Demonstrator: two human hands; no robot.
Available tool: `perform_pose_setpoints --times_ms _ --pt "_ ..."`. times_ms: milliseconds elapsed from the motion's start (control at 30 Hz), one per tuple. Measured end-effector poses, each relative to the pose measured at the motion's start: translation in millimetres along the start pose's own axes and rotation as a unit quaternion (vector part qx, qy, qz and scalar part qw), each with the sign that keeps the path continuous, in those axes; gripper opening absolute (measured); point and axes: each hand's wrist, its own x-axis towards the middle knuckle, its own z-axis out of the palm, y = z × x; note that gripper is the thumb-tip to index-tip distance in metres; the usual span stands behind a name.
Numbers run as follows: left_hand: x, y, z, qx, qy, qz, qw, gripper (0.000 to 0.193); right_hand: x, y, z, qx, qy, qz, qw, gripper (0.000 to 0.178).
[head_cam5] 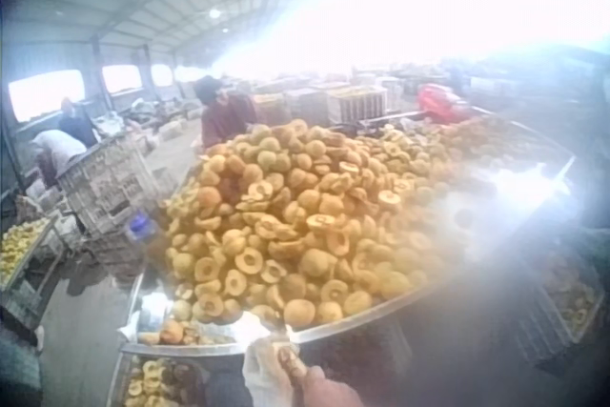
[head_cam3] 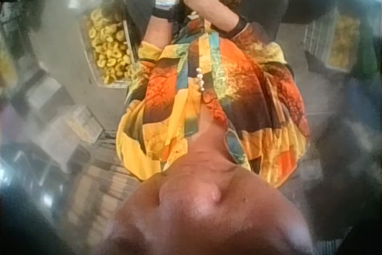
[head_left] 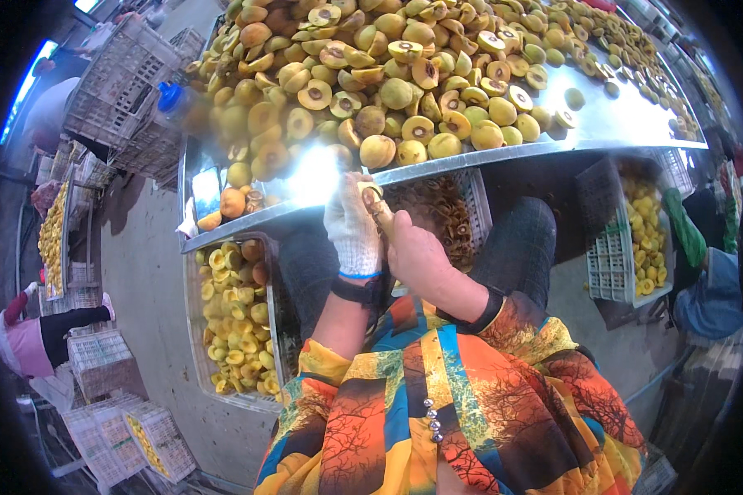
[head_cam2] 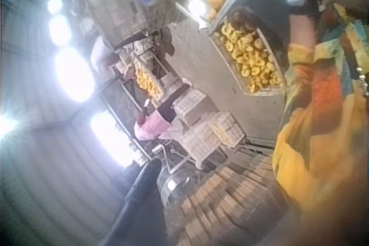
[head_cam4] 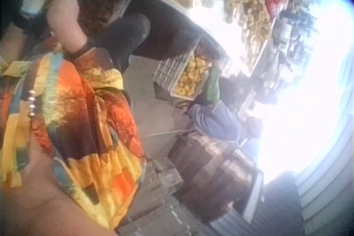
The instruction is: The person uses a small knife to remove the pits from yellow fruits, likely apricots, on a metal table. They hold the fruit in a gloved left hand and use the knife in the right hand to scoop out the pit, then place the pitted fruit into a white crate below.
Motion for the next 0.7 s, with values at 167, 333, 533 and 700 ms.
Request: perform_pose_setpoints --times_ms 167,333,533,700 --pt "11 2 -13 0.094 -0.015 -0.088 0.992 0.031 -3 2 2 0.000 -0.025 -0.017 1.000 0.018" --pt "29 5 -27 0.073 -0.105 -0.208 0.970 0.028 -2 13 10 0.006 -0.018 -0.072 0.997 0.022" --pt "12 -5 -12 0.108 0.007 -0.055 0.993 0.028 7 4 13 0.051 -0.015 -0.029 0.998 0.019" --pt "20 4 -20 0.111 -0.072 -0.168 0.977 0.025 1 5 9 0.052 -0.039 -0.012 0.998 0.020"
